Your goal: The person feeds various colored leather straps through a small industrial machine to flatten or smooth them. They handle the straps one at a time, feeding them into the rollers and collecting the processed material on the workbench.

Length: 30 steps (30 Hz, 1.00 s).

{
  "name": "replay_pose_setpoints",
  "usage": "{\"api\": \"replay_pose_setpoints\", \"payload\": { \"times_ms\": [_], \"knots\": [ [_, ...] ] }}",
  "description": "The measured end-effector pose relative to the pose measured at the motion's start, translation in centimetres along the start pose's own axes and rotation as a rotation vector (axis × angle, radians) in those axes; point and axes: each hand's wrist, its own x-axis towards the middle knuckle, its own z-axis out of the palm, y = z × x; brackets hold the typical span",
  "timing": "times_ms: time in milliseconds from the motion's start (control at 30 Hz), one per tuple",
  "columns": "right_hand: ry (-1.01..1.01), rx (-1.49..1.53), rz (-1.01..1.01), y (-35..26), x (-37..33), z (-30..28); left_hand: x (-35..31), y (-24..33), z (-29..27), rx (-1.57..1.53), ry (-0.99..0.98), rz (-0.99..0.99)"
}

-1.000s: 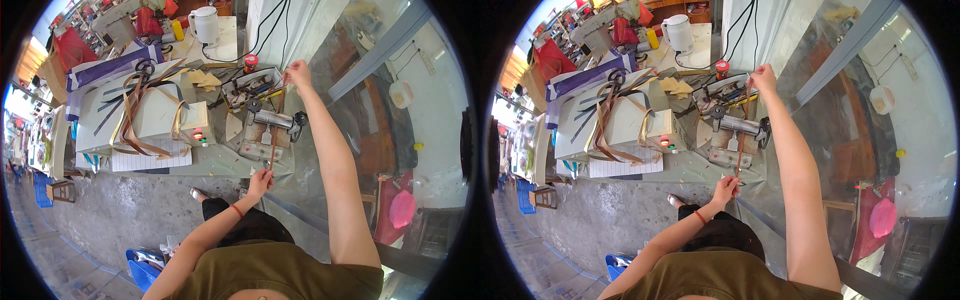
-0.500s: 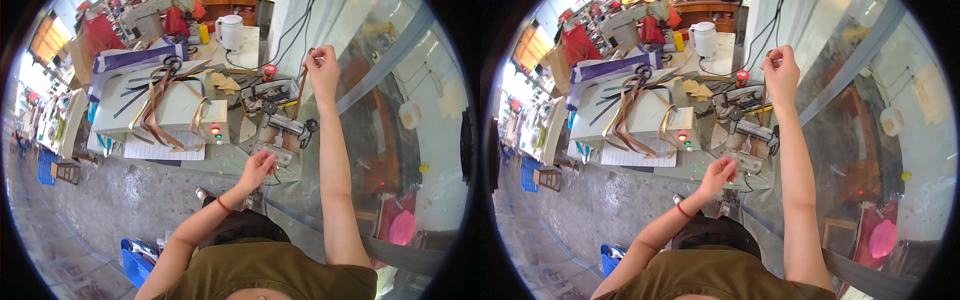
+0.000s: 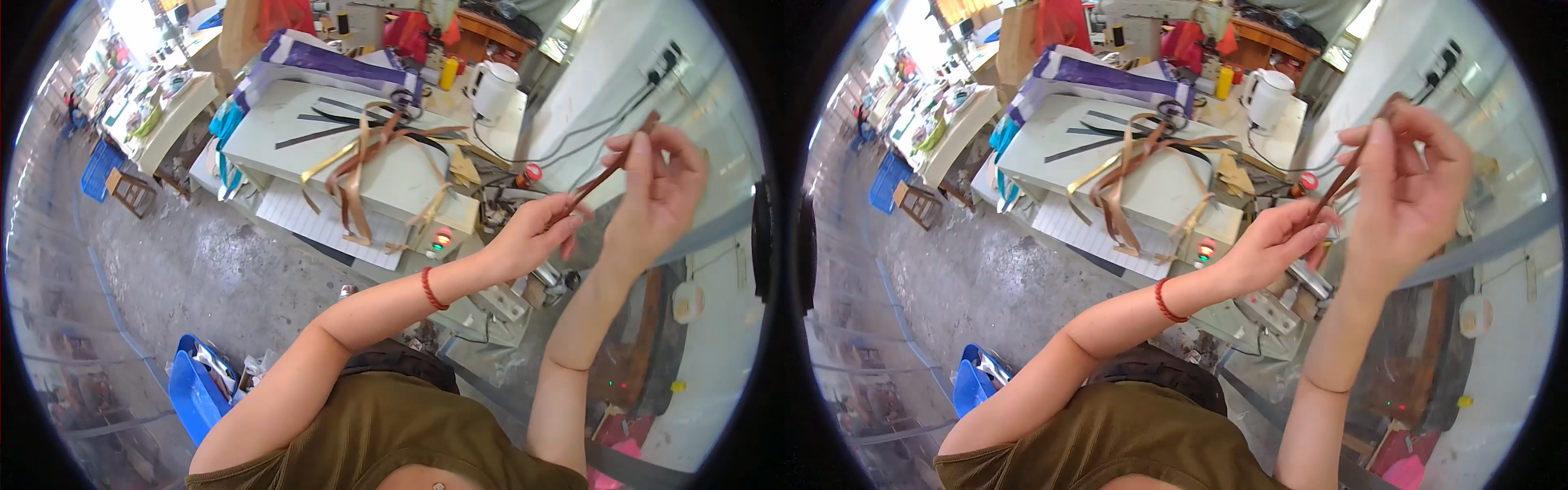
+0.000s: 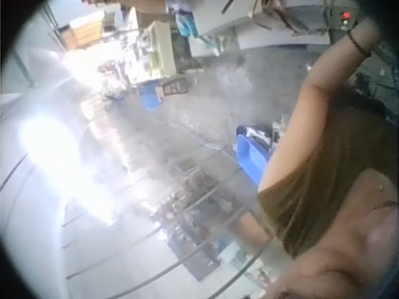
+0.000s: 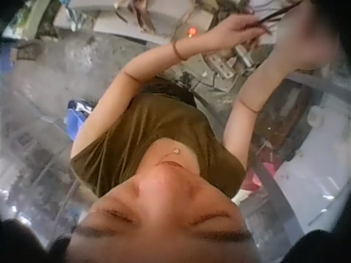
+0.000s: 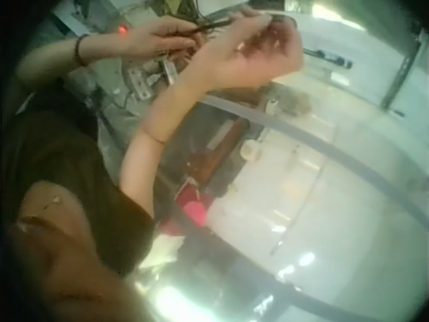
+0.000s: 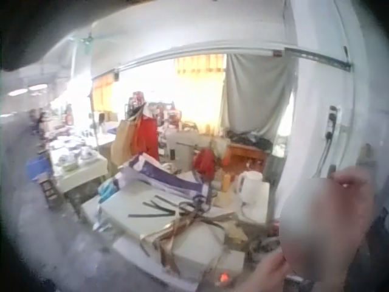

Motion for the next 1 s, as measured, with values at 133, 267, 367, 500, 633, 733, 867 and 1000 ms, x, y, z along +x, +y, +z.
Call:
{"api": "replay_pose_setpoints", "payload": {
  "times_ms": [133, 267, 367, 500, 633, 733, 867, 1000],
  "knots": [
    [-0.105, 0.258, 0.306, 3.4, 3.2, 4.0, -4.1, 6.9, -10.0, -0.006, 0.028, -0.310],
    [-0.100, 0.455, 0.660, 13.1, 2.4, 9.6, -10.9, 10.8, -24.5, 0.218, 0.230, -0.497],
    [-0.142, 0.378, 0.655, 18.3, 1.3, 17.1, -15.2, 13.4, -33.7, 0.471, 0.496, -0.549],
    [-0.226, 0.332, 0.476, 21.5, 1.2, 29.4, -15.4, 13.3, -44.1, 0.785, 0.679, -0.386],
    [-0.670, 0.122, 0.639, 27.8, -0.3, 33.8, -15.1, 11.9, -52.0, 1.107, 0.718, -0.344],
    [-0.882, -0.367, 0.545, 32.2, -4.3, 32.0, -16.9, 11.8, -54.8, 1.275, 0.635, -0.506],
    [-1.081, -0.608, 0.722, 28.3, -8.6, 30.5, -18.3, 12.1, -54.5, 1.626, 0.544, -0.371],
    [-1.133, -0.695, 0.725, 28.4, -13.2, 28.8, -12.8, 11.1, -51.2, 1.486, 0.568, -0.177]
  ]
}}
